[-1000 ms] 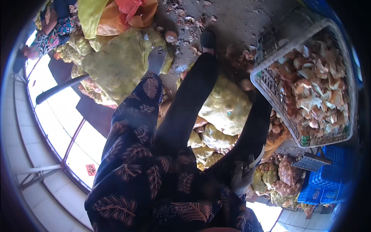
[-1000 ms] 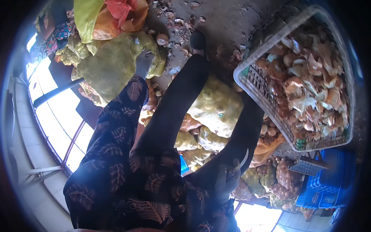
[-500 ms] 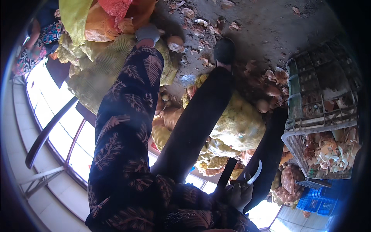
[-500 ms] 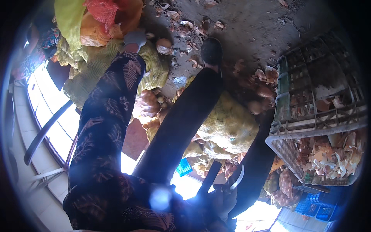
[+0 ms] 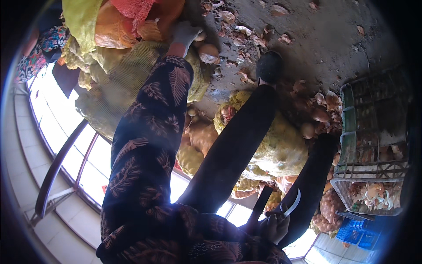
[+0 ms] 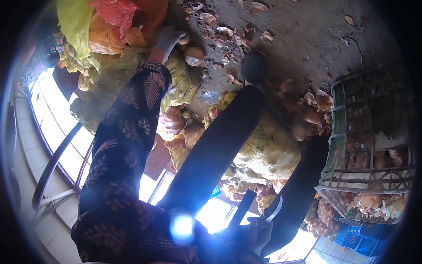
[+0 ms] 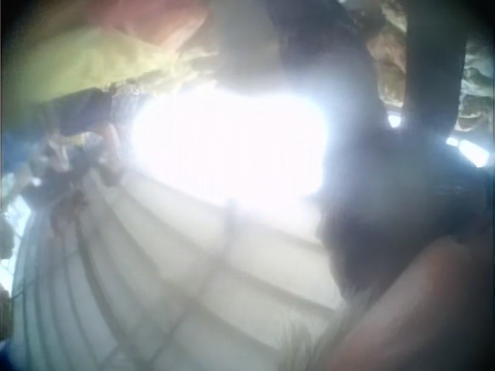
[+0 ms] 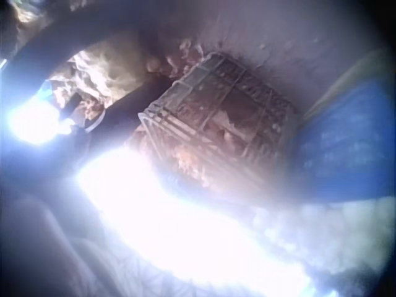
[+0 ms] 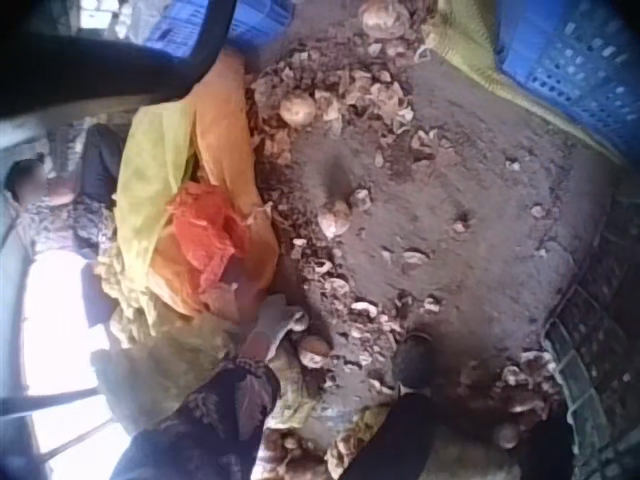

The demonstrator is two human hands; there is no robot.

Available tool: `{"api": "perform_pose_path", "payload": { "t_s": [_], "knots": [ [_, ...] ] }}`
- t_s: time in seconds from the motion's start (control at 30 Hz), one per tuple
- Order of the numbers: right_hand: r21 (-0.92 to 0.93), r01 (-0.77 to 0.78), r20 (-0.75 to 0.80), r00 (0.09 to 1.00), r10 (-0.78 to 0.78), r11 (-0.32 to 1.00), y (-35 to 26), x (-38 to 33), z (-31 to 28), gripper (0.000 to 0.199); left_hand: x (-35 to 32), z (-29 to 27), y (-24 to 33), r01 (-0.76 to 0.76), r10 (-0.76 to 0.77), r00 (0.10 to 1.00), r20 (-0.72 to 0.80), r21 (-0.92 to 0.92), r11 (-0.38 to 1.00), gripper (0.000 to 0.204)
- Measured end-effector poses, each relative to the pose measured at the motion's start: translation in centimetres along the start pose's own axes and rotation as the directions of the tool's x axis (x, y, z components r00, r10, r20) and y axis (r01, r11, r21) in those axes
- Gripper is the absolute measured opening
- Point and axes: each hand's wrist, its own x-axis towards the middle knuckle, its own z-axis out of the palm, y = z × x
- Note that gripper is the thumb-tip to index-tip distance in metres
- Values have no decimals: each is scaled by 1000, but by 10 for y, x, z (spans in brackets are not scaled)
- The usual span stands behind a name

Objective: The person sits on the floor and peels onions one by one using a small knife. They place the peeled onions into a blue crate and discard the peels into a separate container.

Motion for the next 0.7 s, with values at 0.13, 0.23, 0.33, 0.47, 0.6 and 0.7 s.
{"api": "perform_pose_path", "payload": {
  "t_s": [0.13,0.23,0.33,0.47,0.6,0.7],
  "knots": [
    [13,-49,19,999,49,999,2,-1,-2,51,-52,29,36,-189,124,958,-260,-244,951,52],
    [20,-61,53,997,60,998,-6,4,4,51,-71,52,35,-176,60,902,-428,-238,955,52],
    [54,-100,38,994,98,993,-24,-4,15,49,-94,50,73,-247,-13,841,-541,-405,880,40],
    [47,-111,65,992,108,993,-25,-4,14,48,-137,48,120,-482,147,774,-616,-423,767,42],
    [105,-147,94,986,137,984,-24,-4,10,46,-151,31,187,-538,277,687,-672,-214,815,59],
    [94,-82,90,993,74,992,-14,-8,2,46,-112,26,224,-615,384,677,-628,-196,764,63]
  ]
}}
